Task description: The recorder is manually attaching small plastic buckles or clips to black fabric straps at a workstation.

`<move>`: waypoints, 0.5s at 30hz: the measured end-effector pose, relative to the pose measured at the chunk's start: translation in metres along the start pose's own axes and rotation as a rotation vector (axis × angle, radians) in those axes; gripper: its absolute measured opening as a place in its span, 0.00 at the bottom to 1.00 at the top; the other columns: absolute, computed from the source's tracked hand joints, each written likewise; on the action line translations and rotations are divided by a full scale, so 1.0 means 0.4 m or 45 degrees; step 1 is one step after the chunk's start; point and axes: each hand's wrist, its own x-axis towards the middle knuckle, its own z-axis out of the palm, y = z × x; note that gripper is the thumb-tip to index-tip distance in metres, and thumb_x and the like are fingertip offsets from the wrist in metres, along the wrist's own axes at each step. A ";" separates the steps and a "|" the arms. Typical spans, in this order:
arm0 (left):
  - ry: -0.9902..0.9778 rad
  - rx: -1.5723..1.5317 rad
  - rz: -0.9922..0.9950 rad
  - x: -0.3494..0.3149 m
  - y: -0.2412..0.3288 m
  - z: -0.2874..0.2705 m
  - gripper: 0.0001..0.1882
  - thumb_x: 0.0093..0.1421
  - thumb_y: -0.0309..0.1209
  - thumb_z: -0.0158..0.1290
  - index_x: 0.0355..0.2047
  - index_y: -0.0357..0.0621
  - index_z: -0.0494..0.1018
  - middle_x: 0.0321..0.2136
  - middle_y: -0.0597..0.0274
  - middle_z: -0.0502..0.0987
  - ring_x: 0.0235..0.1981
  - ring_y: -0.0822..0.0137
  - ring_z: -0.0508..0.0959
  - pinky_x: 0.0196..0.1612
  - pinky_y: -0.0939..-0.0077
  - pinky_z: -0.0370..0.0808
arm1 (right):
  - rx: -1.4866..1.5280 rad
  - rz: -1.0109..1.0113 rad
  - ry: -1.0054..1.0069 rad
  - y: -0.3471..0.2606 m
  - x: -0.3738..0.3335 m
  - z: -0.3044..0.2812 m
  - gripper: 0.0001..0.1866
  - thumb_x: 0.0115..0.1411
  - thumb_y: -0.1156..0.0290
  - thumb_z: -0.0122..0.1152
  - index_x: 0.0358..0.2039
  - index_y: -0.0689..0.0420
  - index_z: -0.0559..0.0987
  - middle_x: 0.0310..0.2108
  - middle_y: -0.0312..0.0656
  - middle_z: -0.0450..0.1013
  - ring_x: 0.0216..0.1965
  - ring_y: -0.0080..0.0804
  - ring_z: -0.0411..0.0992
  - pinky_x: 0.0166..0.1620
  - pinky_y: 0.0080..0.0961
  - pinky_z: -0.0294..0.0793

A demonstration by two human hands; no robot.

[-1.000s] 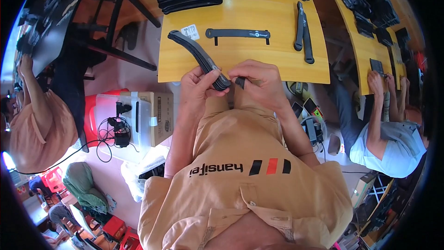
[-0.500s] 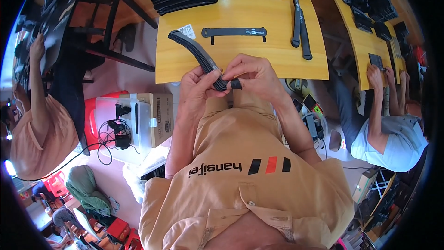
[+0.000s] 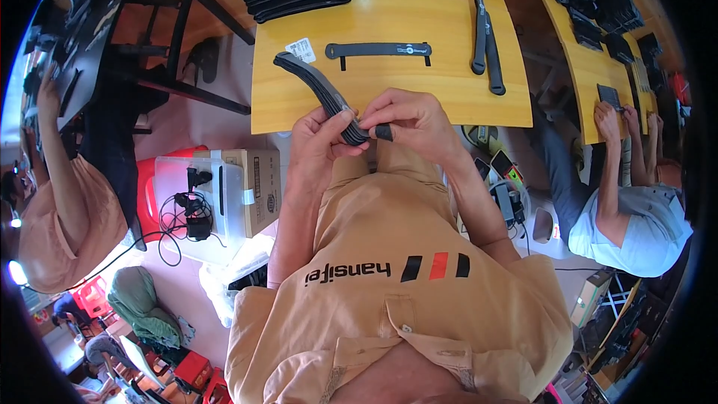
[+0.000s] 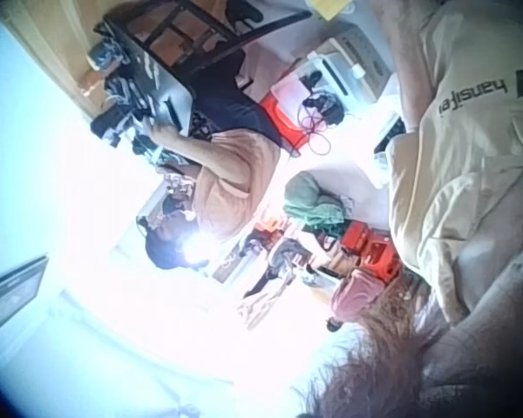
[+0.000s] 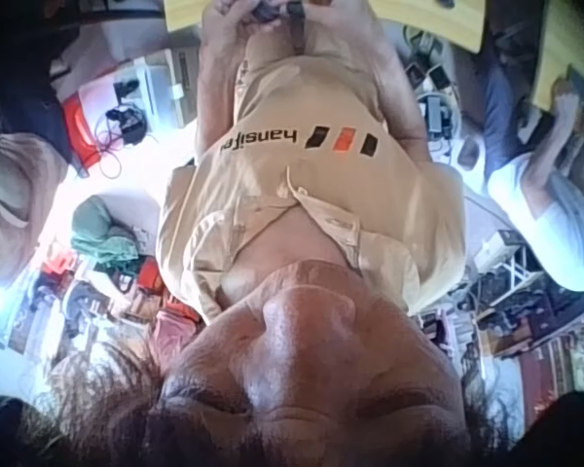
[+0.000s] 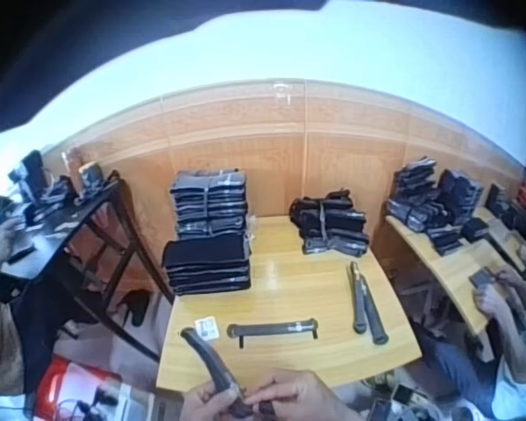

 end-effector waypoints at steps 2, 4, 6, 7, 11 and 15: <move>-0.012 -0.079 -0.045 0.002 0.001 -0.004 0.11 0.57 0.28 0.51 0.35 0.31 0.70 0.23 0.54 0.77 0.20 0.67 0.79 0.22 0.84 0.78 | -0.095 -0.029 0.001 -0.006 -0.002 0.000 0.11 0.49 0.84 0.58 0.35 0.63 0.80 0.34 0.42 0.72 0.38 0.30 0.72 0.42 0.21 0.72; -0.008 -0.090 -0.052 0.002 0.002 -0.005 0.10 0.57 0.28 0.52 0.34 0.31 0.71 0.23 0.54 0.77 0.20 0.67 0.79 0.22 0.84 0.79 | -0.221 -0.087 -0.006 -0.020 -0.001 0.001 0.12 0.47 0.86 0.56 0.34 0.63 0.80 0.34 0.43 0.73 0.37 0.31 0.73 0.41 0.21 0.72; -0.004 -0.101 -0.061 0.002 0.000 -0.004 0.10 0.57 0.28 0.52 0.34 0.31 0.71 0.23 0.54 0.77 0.20 0.67 0.79 0.22 0.84 0.79 | -0.348 -0.145 -0.012 -0.034 -0.002 0.005 0.14 0.45 0.88 0.54 0.34 0.64 0.80 0.34 0.45 0.74 0.36 0.31 0.74 0.40 0.21 0.73; 0.005 -0.111 -0.061 0.002 -0.001 -0.003 0.10 0.57 0.28 0.52 0.34 0.31 0.71 0.23 0.54 0.77 0.20 0.67 0.79 0.22 0.84 0.79 | -0.445 -0.191 -0.002 -0.041 -0.002 0.009 0.15 0.43 0.88 0.53 0.33 0.64 0.79 0.33 0.45 0.74 0.35 0.33 0.74 0.39 0.21 0.73; 0.023 -0.108 -0.057 0.003 -0.004 -0.004 0.10 0.56 0.28 0.53 0.33 0.32 0.71 0.23 0.55 0.77 0.20 0.68 0.79 0.22 0.85 0.79 | -0.663 -0.310 -0.018 -0.057 -0.002 0.012 0.17 0.40 0.88 0.52 0.33 0.63 0.79 0.33 0.45 0.74 0.33 0.37 0.75 0.35 0.23 0.74; 0.025 -0.025 0.001 0.005 -0.015 -0.009 0.12 0.58 0.31 0.51 0.36 0.31 0.70 0.25 0.53 0.78 0.21 0.67 0.79 0.22 0.85 0.79 | -0.700 -0.335 -0.041 -0.060 -0.001 0.011 0.17 0.40 0.88 0.53 0.33 0.63 0.79 0.33 0.45 0.74 0.33 0.38 0.74 0.34 0.24 0.74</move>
